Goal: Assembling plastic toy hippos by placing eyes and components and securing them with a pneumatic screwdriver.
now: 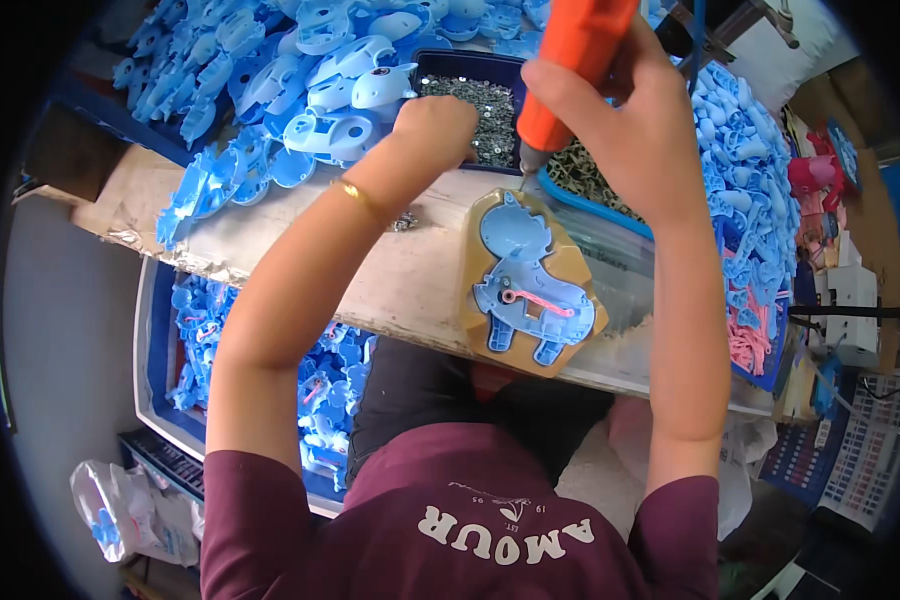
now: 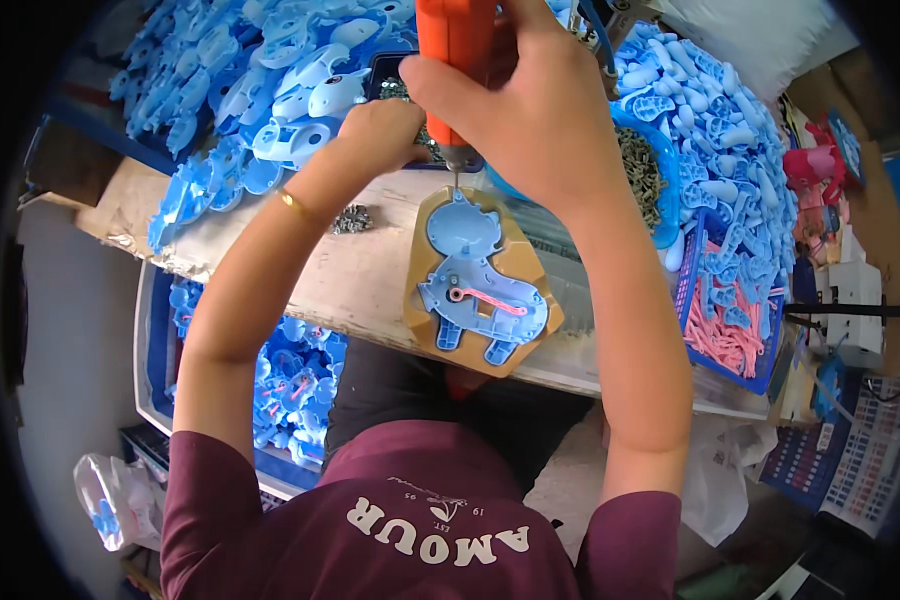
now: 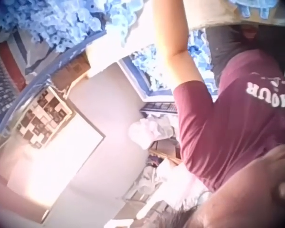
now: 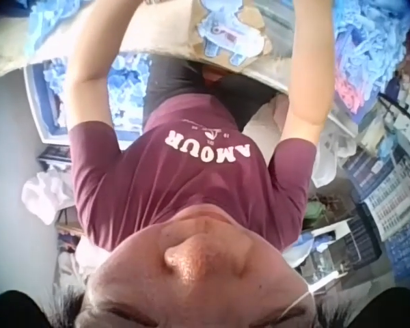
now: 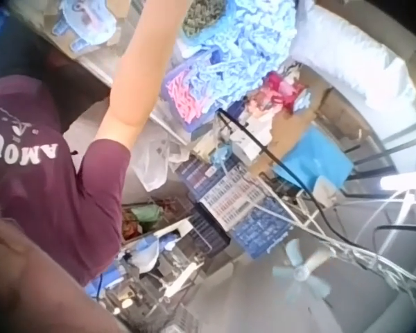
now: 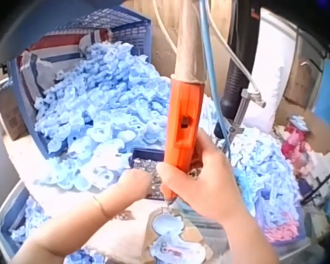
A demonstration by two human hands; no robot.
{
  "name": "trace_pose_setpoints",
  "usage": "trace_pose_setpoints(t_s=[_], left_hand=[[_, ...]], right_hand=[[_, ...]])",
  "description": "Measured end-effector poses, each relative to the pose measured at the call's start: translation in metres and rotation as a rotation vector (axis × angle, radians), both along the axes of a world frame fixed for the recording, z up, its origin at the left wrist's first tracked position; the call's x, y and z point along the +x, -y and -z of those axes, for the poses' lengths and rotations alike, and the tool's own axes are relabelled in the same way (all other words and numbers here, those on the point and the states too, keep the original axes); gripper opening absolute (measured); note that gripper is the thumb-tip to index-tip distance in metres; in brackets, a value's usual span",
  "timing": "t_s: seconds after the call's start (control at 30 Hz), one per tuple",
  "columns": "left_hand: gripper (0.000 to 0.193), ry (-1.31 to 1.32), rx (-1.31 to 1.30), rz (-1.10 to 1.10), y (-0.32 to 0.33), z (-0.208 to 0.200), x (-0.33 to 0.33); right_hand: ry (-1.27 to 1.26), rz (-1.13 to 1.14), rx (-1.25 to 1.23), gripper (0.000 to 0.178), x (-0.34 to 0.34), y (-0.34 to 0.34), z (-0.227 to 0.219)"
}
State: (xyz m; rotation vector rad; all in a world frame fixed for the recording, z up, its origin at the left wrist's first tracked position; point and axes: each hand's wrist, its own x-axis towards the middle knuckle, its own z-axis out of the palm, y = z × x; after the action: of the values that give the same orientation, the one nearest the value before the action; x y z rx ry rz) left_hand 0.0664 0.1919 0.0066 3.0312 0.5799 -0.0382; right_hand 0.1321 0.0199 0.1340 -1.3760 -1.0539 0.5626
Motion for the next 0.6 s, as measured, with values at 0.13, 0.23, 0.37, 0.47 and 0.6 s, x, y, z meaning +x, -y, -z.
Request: trace_pose_setpoints(t_s=[0.13,0.23,0.37,0.47,0.6], left_hand=[[0.014,-0.036,0.046,0.042,-0.002,-0.003,0.008],[0.015,0.004,0.039,0.024,-0.003,0.000,0.007],[0.010,0.081,0.099,0.062,-0.007,0.009,-0.006],[0.008,0.220,0.118,0.124,0.001,0.012,-0.018],[0.009,0.500,0.027,0.263,0.039,0.006,-0.037]], right_hand=[[0.112,0.003,-0.006,0.043,0.006,0.016,0.008],[0.365,0.040,0.083,0.051,0.031,0.024,0.025],[0.353,0.011,0.090,0.051,0.036,0.027,0.028],[0.337,0.015,0.093,0.050,0.034,0.029,0.029],[0.141,-0.049,0.048,0.045,0.016,0.036,0.025]])
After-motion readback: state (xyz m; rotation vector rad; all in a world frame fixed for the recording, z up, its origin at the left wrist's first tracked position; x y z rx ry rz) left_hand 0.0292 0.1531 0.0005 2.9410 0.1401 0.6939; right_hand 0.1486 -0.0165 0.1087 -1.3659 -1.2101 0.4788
